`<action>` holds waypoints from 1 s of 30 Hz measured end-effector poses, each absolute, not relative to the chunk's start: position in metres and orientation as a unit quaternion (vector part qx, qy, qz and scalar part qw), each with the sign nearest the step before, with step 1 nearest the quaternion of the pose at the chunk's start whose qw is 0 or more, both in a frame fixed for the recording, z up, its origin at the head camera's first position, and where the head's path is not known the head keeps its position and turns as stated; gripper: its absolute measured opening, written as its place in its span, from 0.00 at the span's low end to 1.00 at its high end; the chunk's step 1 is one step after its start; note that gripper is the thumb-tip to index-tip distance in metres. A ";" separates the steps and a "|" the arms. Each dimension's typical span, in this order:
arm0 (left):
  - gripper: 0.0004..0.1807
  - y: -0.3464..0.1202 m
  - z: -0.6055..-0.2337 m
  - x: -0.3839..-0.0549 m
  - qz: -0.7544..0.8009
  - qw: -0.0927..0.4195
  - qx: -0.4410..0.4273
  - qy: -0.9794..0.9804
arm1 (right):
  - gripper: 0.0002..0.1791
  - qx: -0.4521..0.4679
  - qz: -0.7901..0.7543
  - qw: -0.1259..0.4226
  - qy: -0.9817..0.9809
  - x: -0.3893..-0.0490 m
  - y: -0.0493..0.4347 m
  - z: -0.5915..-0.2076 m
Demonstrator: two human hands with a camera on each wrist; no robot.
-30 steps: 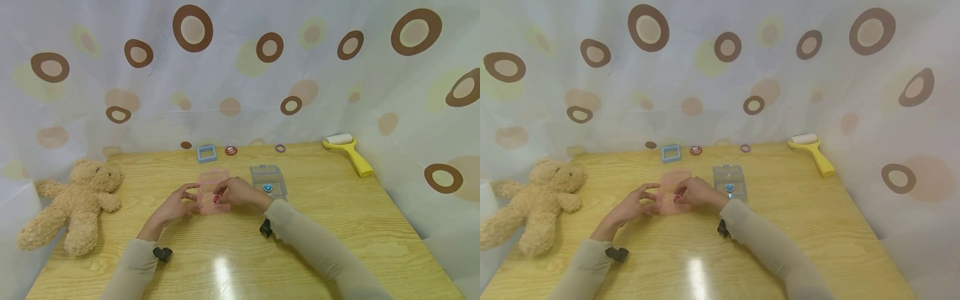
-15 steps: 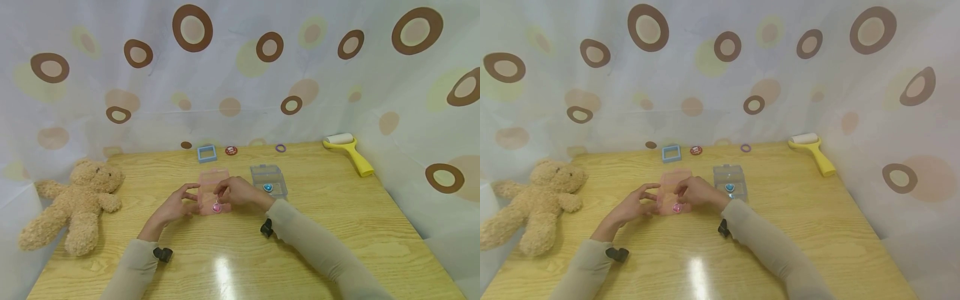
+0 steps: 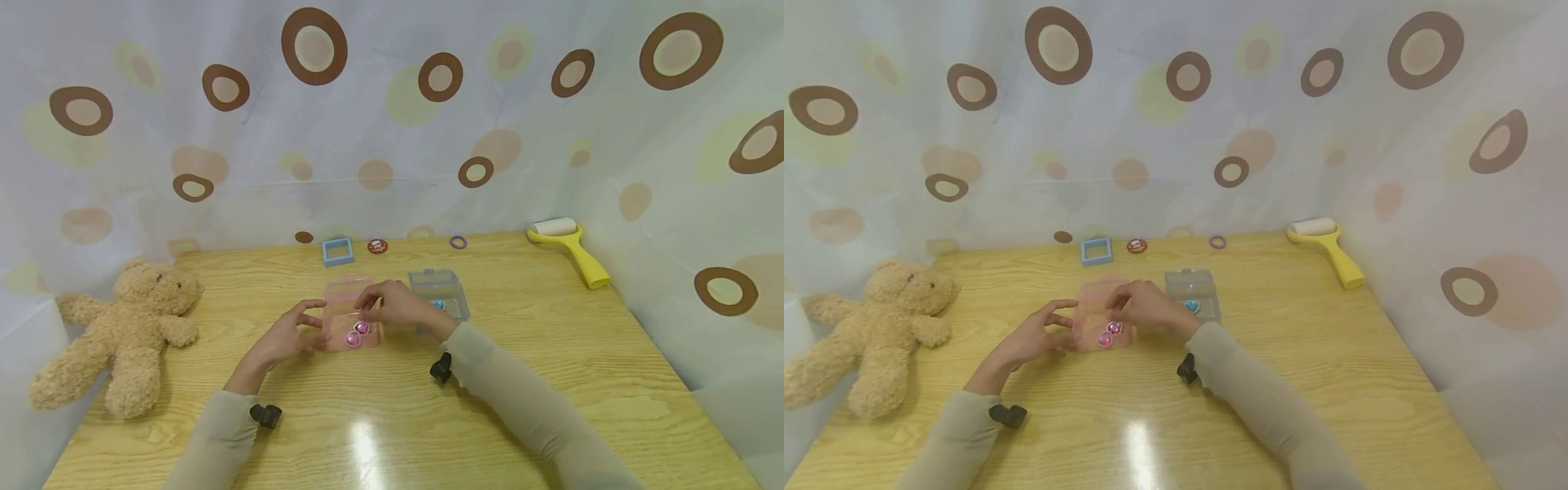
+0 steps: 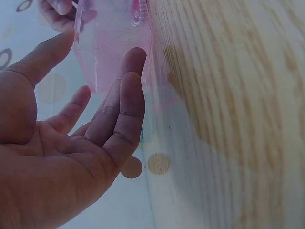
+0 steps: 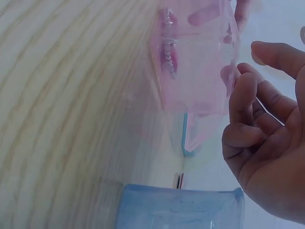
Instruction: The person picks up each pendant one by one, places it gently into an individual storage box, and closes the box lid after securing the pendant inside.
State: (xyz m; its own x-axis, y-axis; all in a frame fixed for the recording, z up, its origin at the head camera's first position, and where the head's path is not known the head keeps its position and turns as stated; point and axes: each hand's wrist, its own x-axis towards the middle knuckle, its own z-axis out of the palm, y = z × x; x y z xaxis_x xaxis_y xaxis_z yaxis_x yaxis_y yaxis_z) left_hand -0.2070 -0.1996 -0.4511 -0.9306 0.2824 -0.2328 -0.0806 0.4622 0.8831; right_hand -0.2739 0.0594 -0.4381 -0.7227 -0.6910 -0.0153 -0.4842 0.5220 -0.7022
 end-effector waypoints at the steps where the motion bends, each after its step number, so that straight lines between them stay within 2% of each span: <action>1: 0.37 -0.200 -0.451 -0.207 0.516 0.176 0.060 0.836 | 0.12 -0.340 -0.354 0.146 0.859 -0.274 0.060 -0.437; 16: 0.37 -0.201 -0.453 -0.208 0.516 0.178 0.062 0.835 | 0.13 -0.261 -0.413 0.144 0.861 -0.284 0.069 -0.429; 30: 0.37 -0.201 -0.452 -0.208 0.518 0.180 0.066 0.833 | 0.16 -0.237 -0.410 0.153 0.867 -0.293 0.068 -0.434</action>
State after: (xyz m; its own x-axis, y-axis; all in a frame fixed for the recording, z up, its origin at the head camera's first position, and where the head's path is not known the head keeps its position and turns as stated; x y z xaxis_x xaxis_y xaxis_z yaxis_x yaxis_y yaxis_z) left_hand -0.2077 -0.2008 -0.4515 -0.9262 0.2973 -0.2320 -0.0765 0.4542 0.8876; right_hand -0.2930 0.0685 -0.4342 -0.8407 -0.5368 -0.0713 -0.2856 0.5513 -0.7839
